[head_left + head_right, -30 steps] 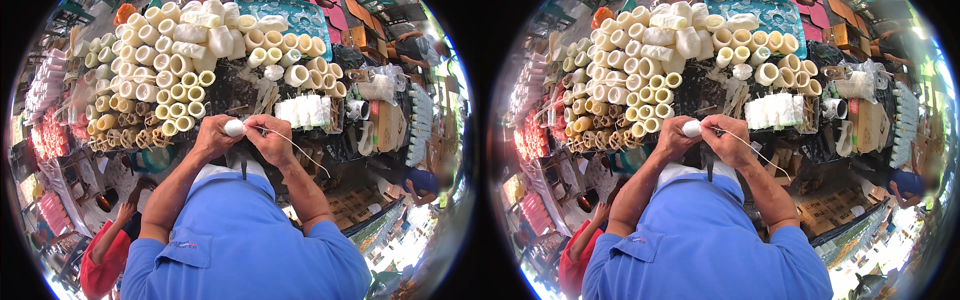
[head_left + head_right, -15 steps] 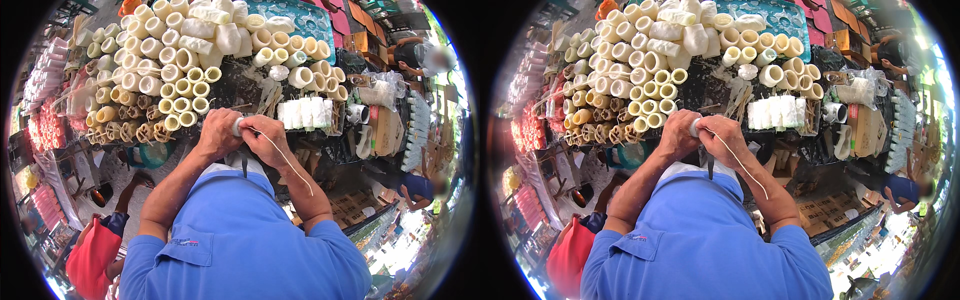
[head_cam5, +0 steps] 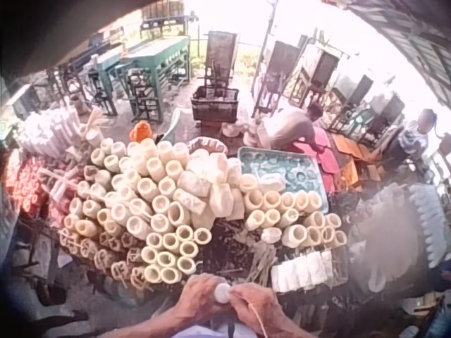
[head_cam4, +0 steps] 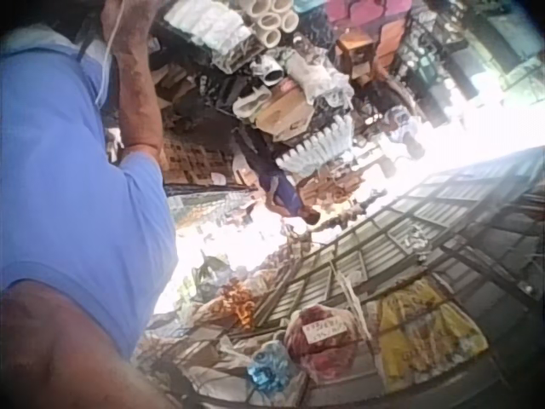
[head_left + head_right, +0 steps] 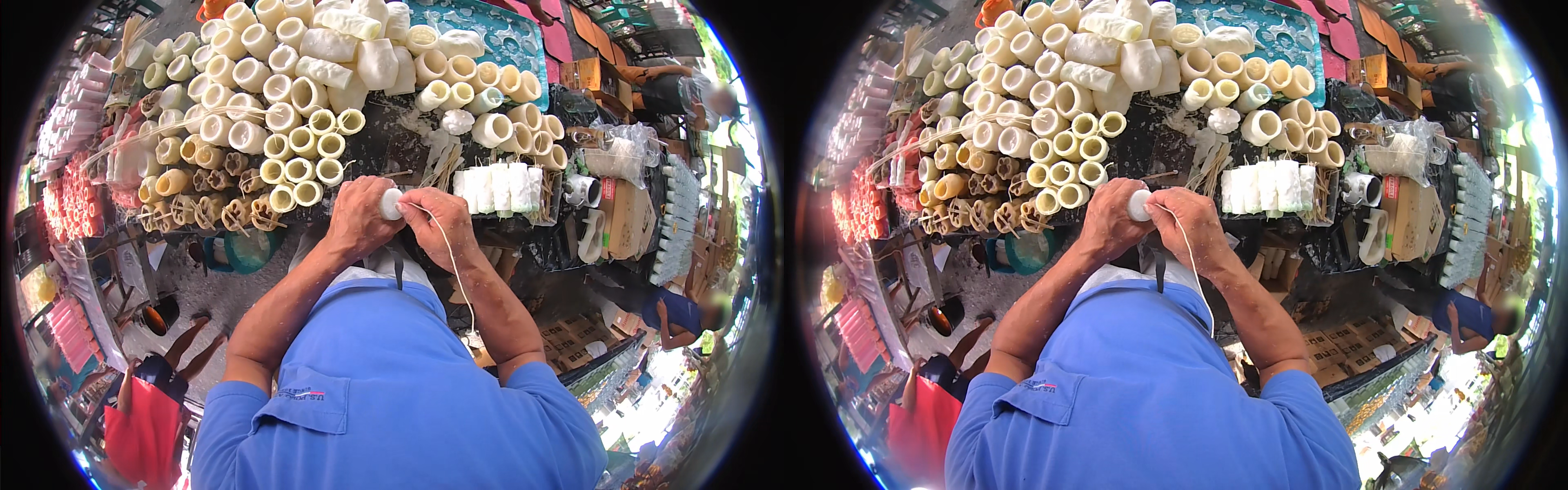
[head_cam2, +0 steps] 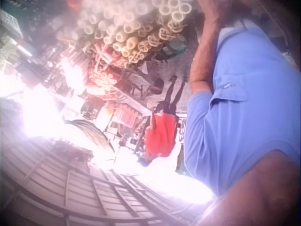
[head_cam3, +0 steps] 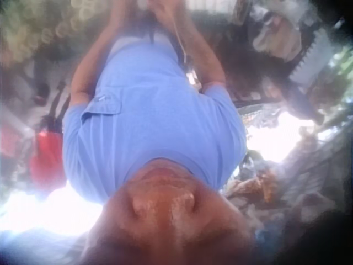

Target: The person inserts wicks into cylindrical white candle bodies and secures them by hand. The person repeatedly picks up a candle, threads a wick through the center, and places the finished unit on a nearby pile.

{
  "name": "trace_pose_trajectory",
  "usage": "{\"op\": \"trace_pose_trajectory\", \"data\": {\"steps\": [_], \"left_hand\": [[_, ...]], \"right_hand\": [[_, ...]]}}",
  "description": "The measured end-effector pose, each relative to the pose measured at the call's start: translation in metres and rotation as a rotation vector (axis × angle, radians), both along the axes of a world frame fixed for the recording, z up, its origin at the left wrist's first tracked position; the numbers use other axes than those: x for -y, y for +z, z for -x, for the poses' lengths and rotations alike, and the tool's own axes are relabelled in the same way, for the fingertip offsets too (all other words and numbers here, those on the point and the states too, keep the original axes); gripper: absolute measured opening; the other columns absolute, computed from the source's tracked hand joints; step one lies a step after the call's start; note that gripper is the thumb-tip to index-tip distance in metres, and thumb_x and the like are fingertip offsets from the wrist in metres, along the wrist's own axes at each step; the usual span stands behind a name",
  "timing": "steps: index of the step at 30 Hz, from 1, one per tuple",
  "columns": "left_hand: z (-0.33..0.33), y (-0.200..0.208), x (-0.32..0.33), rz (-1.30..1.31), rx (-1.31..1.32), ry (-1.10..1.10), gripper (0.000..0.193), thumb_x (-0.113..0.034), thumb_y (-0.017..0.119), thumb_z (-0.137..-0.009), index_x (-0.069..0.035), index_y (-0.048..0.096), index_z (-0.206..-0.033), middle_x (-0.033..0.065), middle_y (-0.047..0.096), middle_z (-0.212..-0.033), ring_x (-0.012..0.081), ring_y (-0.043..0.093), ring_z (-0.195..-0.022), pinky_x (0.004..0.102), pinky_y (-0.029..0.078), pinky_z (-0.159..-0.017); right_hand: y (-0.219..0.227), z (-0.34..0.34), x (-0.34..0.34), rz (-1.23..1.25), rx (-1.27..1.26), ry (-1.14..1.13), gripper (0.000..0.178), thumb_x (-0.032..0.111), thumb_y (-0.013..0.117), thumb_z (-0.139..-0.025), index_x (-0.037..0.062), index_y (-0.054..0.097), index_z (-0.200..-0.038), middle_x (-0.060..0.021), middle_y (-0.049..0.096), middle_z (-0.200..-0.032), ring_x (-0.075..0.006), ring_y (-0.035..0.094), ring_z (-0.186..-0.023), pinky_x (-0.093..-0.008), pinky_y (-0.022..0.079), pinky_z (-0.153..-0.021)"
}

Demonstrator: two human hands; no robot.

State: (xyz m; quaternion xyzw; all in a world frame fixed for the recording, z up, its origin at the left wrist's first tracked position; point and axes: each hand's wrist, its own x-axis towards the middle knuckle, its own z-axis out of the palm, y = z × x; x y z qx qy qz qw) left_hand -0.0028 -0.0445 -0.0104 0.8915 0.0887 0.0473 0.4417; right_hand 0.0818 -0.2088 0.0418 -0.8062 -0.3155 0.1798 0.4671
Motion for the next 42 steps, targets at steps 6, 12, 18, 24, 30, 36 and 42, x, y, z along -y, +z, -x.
{"op": "trace_pose_trajectory", "data": {"steps": [6, 12, 18, 24, 30, 36, 42], "left_hand": [[-0.001, 0.002, 0.002, 0.002, -0.055, 0.004, 0.044, -0.029, 0.086, -0.080, -0.005, 0.071, -0.114, 0.0142, 0.074, -0.107, 0.0351, 0.069, -0.106, 0.0478, 0.050, -0.096], [-0.001, -0.003, 0.006, -0.009, -0.047, -0.003, 0.047, -0.029, 0.087, -0.080, -0.005, 0.071, -0.116, 0.0155, 0.073, -0.109, 0.0362, 0.068, -0.106, 0.0489, 0.050, -0.096], [0.001, -0.005, 0.005, 0.005, -0.090, 0.009, 0.046, -0.031, 0.085, -0.082, -0.005, 0.070, -0.117, 0.0148, 0.073, -0.110, 0.0357, 0.068, -0.108, 0.0492, 0.050, -0.097], [0.003, -0.007, 0.004, 0.005, -0.086, 0.003, 0.048, -0.030, 0.086, -0.080, -0.004, 0.071, -0.118, 0.0142, 0.074, -0.112, 0.0347, 0.068, -0.111, 0.0496, 0.049, -0.098], [0.007, -0.010, 0.002, 0.037, -0.057, 0.030, 0.044, -0.025, 0.088, -0.077, -0.006, 0.072, -0.114, 0.0156, 0.074, -0.108, 0.0371, 0.069, -0.107, 0.0489, 0.051, -0.096], [0.008, -0.017, 0.004, 0.010, -0.082, -0.007, 0.040, -0.025, 0.085, -0.079, -0.004, 0.073, -0.111, 0.0151, 0.074, -0.108, 0.0374, 0.069, -0.106, 0.0495, 0.051, -0.095], [0.001, -0.025, 0.010, -0.002, -0.087, -0.036, 0.041, -0.025, 0.084, -0.080, -0.002, 0.071, -0.111, 0.0177, 0.075, -0.106, 0.0384, 0.070, -0.105, 0.0507, 0.052, -0.092]], "right_hand": [[0.006, -0.002, 0.004, 0.025, -0.124, -0.048, 0.012, 0.008, 0.080, -0.094, -0.0004, 0.079, -0.103, -0.0140, 0.076, -0.092, -0.0254, 0.073, -0.081, -0.0357, 0.058, -0.074], [0.004, -0.004, 0.004, 0.018, -0.143, -0.038, 0.011, 0.006, 0.079, -0.096, -0.0013, 0.080, -0.103, -0.0103, 0.077, -0.091, -0.0156, 0.070, -0.079, -0.0294, 0.055, -0.073], [0.001, -0.002, 0.006, 0.021, -0.220, -0.058, 0.013, 0.005, 0.076, -0.096, -0.0009, 0.077, -0.108, -0.0107, 0.077, -0.095, -0.0215, 0.074, -0.083, -0.0344, 0.058, -0.074], [-0.002, -0.006, 0.005, -0.034, 0.022, 0.131, 0.015, 0.002, 0.077, -0.092, -0.0009, 0.075, -0.107, -0.0142, 0.075, -0.097, -0.0296, 0.074, -0.085, -0.0393, 0.059, -0.076], [-0.016, 0.001, -0.001, -0.023, 0.030, 0.072, 0.012, 0.001, 0.077, -0.091, -0.0007, 0.077, -0.102, -0.0157, 0.075, -0.093, -0.0324, 0.074, -0.084, -0.0393, 0.059, -0.075], [-0.010, -0.005, 0.000, 0.147, -0.078, 0.122, 0.012, 0.003, 0.076, -0.092, -0.0019, 0.077, -0.102, -0.0160, 0.075, -0.093, -0.0320, 0.073, -0.081, -0.0395, 0.058, -0.075], [-0.020, -0.003, 0.000, 0.109, 0.012, 0.094, 0.014, 0.004, 0.074, -0.093, -0.0023, 0.077, -0.106, -0.0170, 0.075, -0.095, -0.0329, 0.074, -0.083, -0.0403, 0.058, -0.076]]}}
